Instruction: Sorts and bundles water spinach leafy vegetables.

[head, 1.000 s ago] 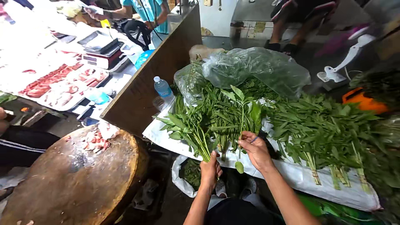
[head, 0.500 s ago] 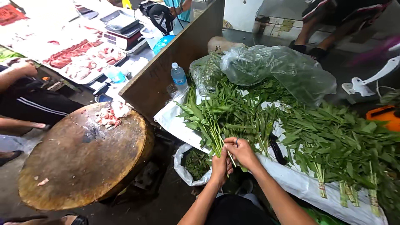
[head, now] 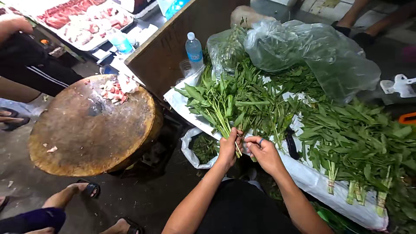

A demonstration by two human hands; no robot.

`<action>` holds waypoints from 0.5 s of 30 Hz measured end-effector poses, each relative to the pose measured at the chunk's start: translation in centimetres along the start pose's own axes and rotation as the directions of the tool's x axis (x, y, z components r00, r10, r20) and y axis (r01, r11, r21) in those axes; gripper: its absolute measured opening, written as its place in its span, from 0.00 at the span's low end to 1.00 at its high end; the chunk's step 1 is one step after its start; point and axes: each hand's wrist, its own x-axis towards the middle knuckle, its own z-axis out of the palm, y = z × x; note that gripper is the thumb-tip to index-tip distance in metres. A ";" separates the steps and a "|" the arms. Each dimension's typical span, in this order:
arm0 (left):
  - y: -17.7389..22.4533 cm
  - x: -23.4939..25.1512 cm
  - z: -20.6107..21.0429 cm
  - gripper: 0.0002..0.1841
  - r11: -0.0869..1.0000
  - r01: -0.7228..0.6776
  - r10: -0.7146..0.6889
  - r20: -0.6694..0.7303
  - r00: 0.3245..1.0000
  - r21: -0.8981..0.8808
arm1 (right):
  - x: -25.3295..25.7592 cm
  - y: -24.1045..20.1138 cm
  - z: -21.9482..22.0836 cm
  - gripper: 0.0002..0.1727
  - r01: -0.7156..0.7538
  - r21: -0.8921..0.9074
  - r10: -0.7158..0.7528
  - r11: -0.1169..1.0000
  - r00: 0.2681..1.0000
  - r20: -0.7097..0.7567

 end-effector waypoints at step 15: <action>2.6 -0.6 1.9 0.13 0.974 -0.223 0.209 -0.219 0.953 -0.042 | -0.2 1.8 3.8 0.11 0.207 -0.030 -0.209 0.978 0.972 -0.104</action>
